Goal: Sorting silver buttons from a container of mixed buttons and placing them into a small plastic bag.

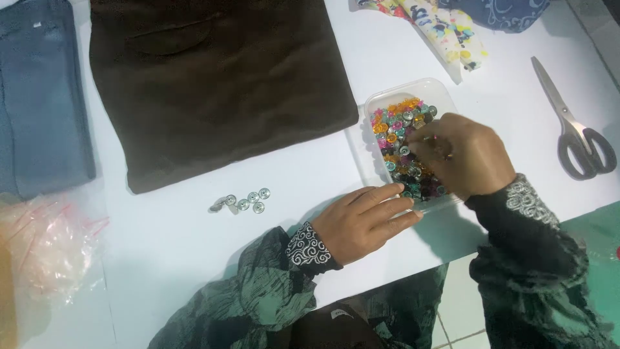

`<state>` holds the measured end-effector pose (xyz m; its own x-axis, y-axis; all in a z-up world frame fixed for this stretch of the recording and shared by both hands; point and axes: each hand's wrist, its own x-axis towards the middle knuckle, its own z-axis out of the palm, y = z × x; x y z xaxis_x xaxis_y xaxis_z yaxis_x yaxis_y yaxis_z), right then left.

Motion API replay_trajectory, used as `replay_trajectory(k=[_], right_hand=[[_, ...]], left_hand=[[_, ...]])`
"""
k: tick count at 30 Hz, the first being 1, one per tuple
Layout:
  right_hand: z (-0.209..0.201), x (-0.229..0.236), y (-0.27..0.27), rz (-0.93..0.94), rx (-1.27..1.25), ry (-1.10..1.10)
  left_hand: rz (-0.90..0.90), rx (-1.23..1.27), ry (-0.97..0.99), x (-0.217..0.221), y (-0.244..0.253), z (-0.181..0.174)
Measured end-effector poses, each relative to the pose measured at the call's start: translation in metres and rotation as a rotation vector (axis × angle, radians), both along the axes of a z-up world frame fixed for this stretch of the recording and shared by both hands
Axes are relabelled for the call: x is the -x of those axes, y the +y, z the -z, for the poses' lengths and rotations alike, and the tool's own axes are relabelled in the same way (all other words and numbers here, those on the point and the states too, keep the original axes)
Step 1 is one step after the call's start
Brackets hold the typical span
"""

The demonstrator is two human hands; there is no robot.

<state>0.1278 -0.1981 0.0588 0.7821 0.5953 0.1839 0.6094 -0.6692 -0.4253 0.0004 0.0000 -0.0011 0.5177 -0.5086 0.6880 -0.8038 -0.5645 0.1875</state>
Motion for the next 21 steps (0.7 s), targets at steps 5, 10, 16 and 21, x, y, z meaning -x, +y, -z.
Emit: replay_trajectory(k=[5,10,16,21], right_hand=[[0.015,0.001,0.004,0.034,0.253,-0.049],[-0.002,0.009,0.017,0.093,0.433,-0.083],[0.009,0.007,0.012,0.012,0.47,-0.183],[0.036,-0.002,-0.006,0.086,0.122,-0.346]], left_hand=[[0.015,0.01,0.031,0.0,0.0,0.0],[0.028,-0.016,-0.017,-0.005,0.0,0.008],[-0.032,0.072,-0.106,-0.007,-0.009,0.025],[-0.099,0.188,-0.138,0.005,-0.005,0.011]])
